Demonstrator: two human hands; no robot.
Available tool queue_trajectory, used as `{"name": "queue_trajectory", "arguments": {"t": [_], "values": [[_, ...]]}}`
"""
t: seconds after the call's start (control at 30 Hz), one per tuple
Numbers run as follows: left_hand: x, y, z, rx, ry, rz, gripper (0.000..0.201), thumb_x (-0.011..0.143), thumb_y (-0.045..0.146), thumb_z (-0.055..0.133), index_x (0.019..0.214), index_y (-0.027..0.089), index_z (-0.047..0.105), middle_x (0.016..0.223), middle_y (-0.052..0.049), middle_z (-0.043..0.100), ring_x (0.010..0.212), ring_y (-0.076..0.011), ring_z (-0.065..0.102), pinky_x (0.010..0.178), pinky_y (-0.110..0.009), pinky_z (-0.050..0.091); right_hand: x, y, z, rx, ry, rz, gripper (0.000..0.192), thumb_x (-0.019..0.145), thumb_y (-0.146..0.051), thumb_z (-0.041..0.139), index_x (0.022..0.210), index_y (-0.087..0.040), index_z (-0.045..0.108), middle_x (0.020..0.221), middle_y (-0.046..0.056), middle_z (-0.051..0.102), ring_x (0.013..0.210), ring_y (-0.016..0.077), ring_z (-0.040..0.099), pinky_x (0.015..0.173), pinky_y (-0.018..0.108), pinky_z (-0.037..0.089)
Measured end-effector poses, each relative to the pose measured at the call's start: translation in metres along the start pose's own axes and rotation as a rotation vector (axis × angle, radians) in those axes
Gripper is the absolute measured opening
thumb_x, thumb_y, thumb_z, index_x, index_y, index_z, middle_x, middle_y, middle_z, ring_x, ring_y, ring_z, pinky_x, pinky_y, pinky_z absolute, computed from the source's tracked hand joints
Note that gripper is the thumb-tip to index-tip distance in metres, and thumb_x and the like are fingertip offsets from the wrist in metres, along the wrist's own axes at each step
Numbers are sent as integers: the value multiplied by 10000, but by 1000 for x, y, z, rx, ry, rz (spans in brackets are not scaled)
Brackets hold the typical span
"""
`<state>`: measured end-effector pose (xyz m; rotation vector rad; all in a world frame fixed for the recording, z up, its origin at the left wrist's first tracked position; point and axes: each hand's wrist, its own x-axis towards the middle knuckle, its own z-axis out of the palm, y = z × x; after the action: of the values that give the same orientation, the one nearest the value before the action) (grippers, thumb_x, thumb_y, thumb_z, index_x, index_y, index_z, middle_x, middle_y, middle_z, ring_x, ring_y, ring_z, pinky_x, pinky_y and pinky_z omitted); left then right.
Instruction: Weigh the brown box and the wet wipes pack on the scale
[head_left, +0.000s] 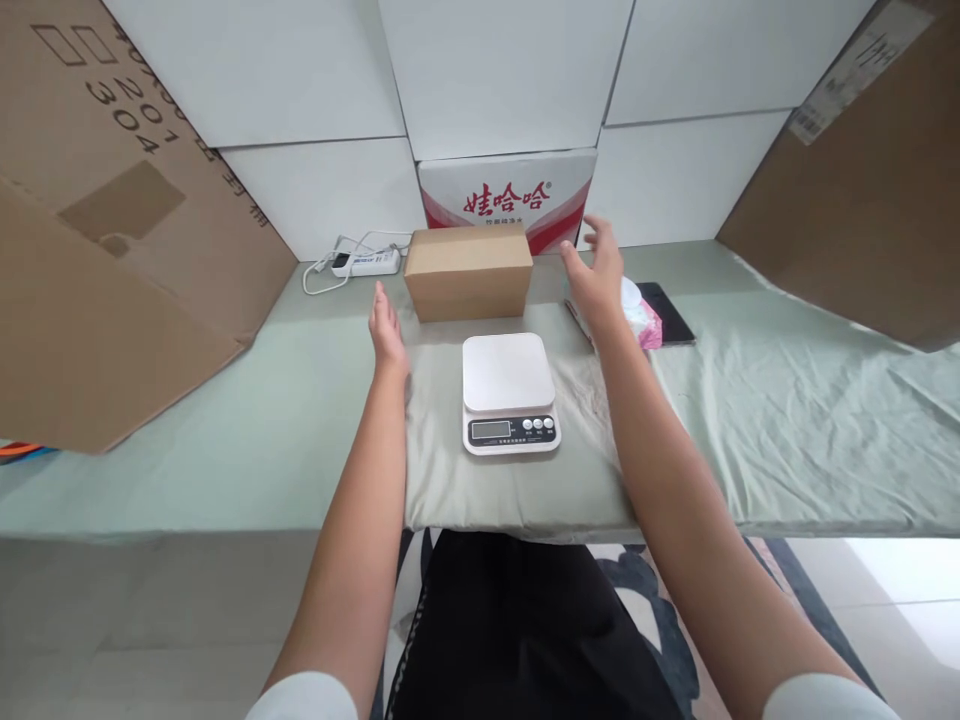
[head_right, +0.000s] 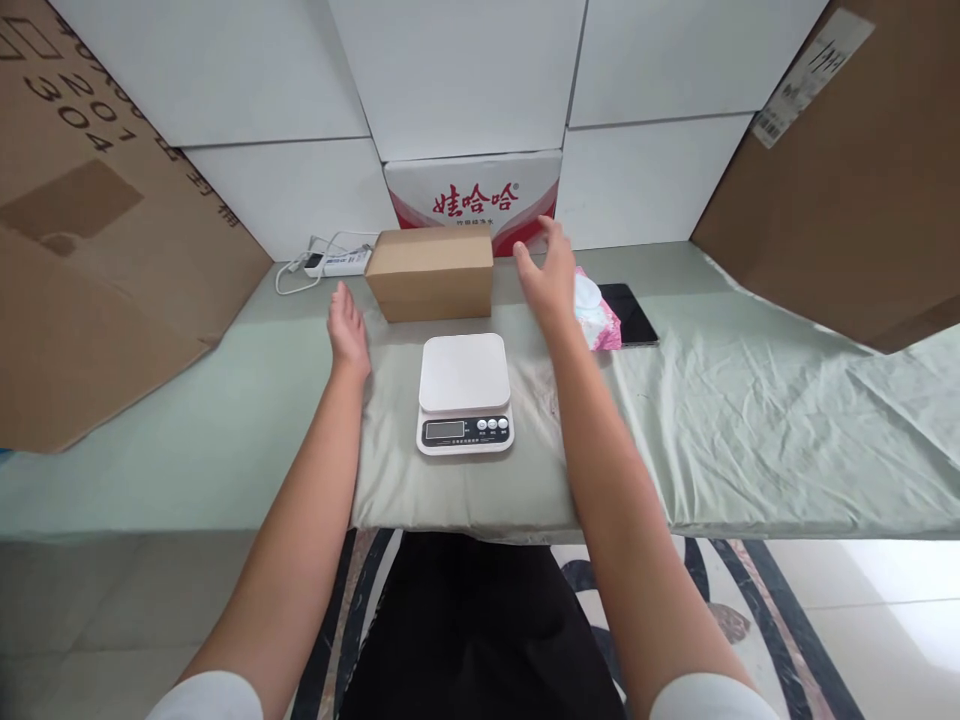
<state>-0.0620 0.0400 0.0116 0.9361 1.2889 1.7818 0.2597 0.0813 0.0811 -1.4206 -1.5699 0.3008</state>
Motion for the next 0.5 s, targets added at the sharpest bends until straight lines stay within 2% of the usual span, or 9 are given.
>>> {"name": "queue_trajectory", "arguments": {"t": [0.03,0.1,0.17,0.23,0.37,0.43,0.5], "values": [[-1,1,-2,-9,6,16,751,1089,617,345,1735,233,341,1872,-39,186,1732,-157,140,1390,-306,188,3,-2,-14,-166,-10,64,735,941,-538,685,1591,-273,466,1565,188,554,1470,411,502,1218,637,386],[-3,4,-5,-18,12,31,768,1078,664,346,1720,243,376,1870,-43,200,1731,-176,154,1392,-316,198,4,-6,-36,-448,-119,272,941,799,-490,857,1616,-236,463,1589,257,503,1485,507,461,1187,693,365],[-7,8,-4,-22,19,32,757,1083,660,333,1708,238,400,1867,-53,218,1729,-184,169,1395,-329,204,1,-9,-47,-592,-274,438,1074,734,-460,918,1656,-218,424,1589,302,483,1449,530,499,1136,665,411],[-10,10,-2,-28,28,33,720,1103,603,297,1706,222,399,1865,-60,228,1727,-170,182,1394,-329,209,-3,-10,-50,-632,-373,490,1041,758,-439,899,1657,-215,425,1554,311,512,1375,484,581,1067,583,475],[-13,12,1,-35,42,39,687,1105,568,301,1694,234,421,1860,-54,252,1724,-154,205,1387,-312,225,-3,-9,-53,-657,-370,456,790,810,-380,837,1528,-184,572,1385,271,628,1178,375,676,948,475,511],[-13,10,1,-40,46,35,684,1096,588,325,1683,258,444,1852,-45,276,1724,-160,213,1387,-319,232,-1,-11,-62,-559,-396,475,718,822,-366,832,1480,-183,615,1236,214,697,1025,316,695,868,441,534],[-12,8,1,-45,47,20,685,1092,596,327,1682,269,447,1848,-40,289,1722,-162,225,1387,-325,235,-2,-16,-76,-345,-441,478,647,828,-346,832,1433,-195,661,1117,157,738,886,268,693,773,409,565]]}}
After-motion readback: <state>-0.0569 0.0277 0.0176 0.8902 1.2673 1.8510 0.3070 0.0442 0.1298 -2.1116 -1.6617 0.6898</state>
